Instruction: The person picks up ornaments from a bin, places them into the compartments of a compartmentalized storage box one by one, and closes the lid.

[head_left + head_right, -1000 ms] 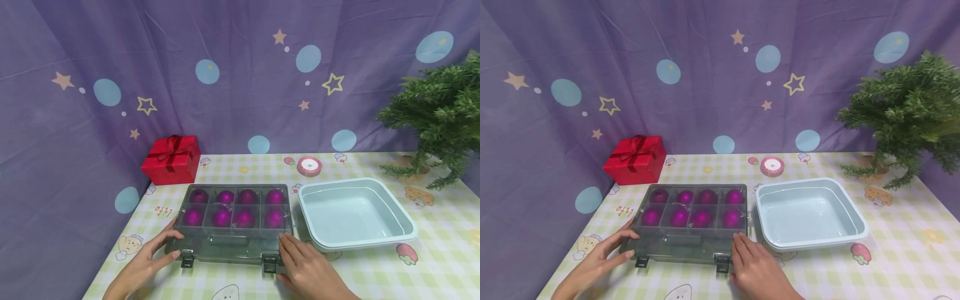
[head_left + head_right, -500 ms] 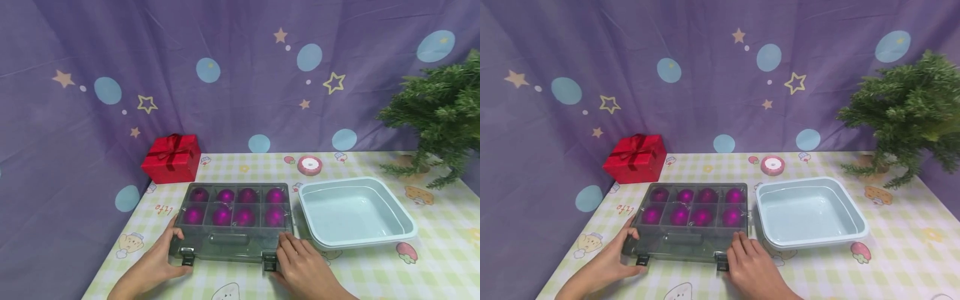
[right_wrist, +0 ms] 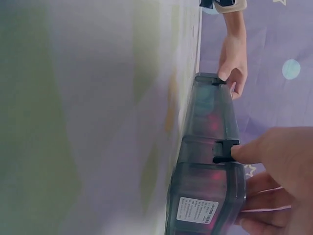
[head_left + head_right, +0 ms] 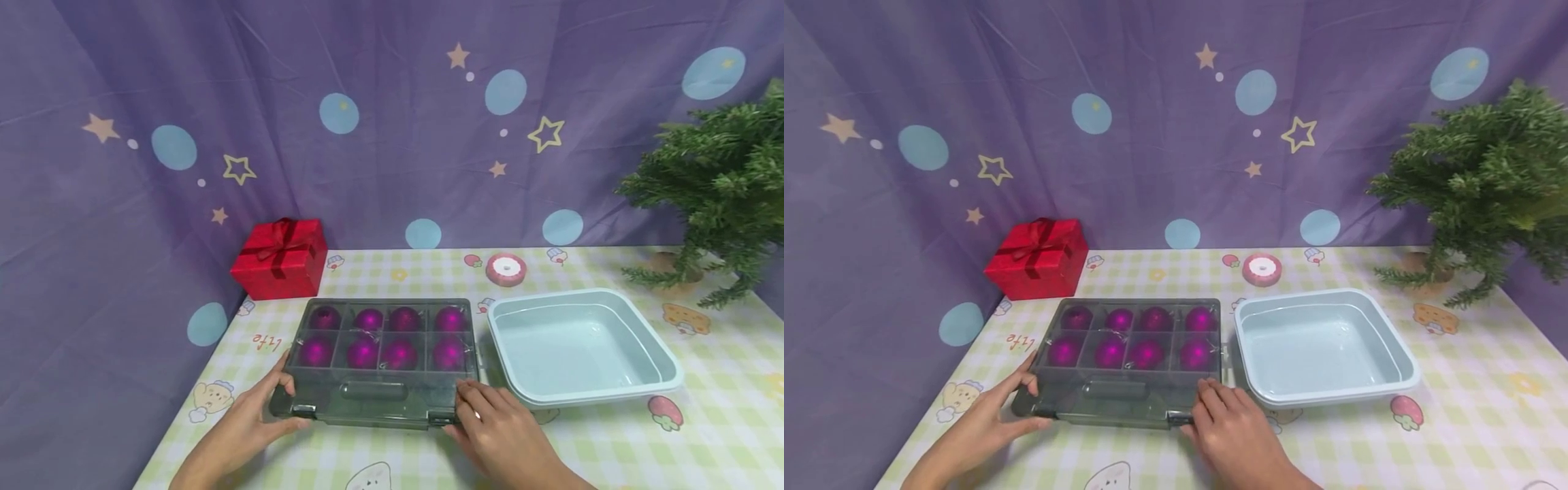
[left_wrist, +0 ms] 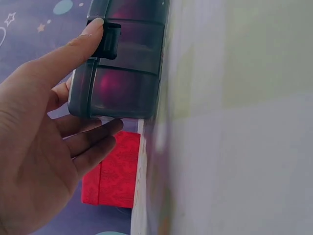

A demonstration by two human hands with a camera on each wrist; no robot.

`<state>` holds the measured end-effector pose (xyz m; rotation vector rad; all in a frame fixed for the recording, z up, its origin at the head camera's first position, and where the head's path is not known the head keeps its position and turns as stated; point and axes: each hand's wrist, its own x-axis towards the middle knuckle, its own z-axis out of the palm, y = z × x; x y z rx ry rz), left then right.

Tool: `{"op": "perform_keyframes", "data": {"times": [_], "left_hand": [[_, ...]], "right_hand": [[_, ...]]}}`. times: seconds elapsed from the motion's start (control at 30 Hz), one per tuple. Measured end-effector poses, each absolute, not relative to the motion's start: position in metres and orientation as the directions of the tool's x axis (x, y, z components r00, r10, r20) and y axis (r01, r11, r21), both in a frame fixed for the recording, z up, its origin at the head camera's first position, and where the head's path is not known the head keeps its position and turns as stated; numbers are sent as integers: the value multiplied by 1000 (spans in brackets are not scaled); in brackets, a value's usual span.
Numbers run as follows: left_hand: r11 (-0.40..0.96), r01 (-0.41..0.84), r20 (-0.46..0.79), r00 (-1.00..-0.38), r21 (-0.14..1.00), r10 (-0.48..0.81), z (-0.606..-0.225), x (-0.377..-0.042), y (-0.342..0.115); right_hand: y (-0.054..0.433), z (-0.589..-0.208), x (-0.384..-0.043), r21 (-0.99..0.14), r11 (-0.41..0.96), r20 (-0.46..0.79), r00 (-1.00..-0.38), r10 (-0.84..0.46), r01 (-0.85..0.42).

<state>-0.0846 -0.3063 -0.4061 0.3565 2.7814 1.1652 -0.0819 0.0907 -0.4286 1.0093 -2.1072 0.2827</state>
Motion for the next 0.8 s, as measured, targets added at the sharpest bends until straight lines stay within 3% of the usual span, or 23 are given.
{"op": "perform_keyframes", "data": {"times": [0.37, 0.8], "left_hand": [[705, 123, -21, -981, 698, 192, -406, -83, -304], [718, 53, -102, -980, 694, 170, -401, -84, -303]], "right_hand": [[88, -431, -84, 97, 668, 758, -380, -530, -738], [92, -431, -83, 33, 645, 701, -442, -560, -763]]}}
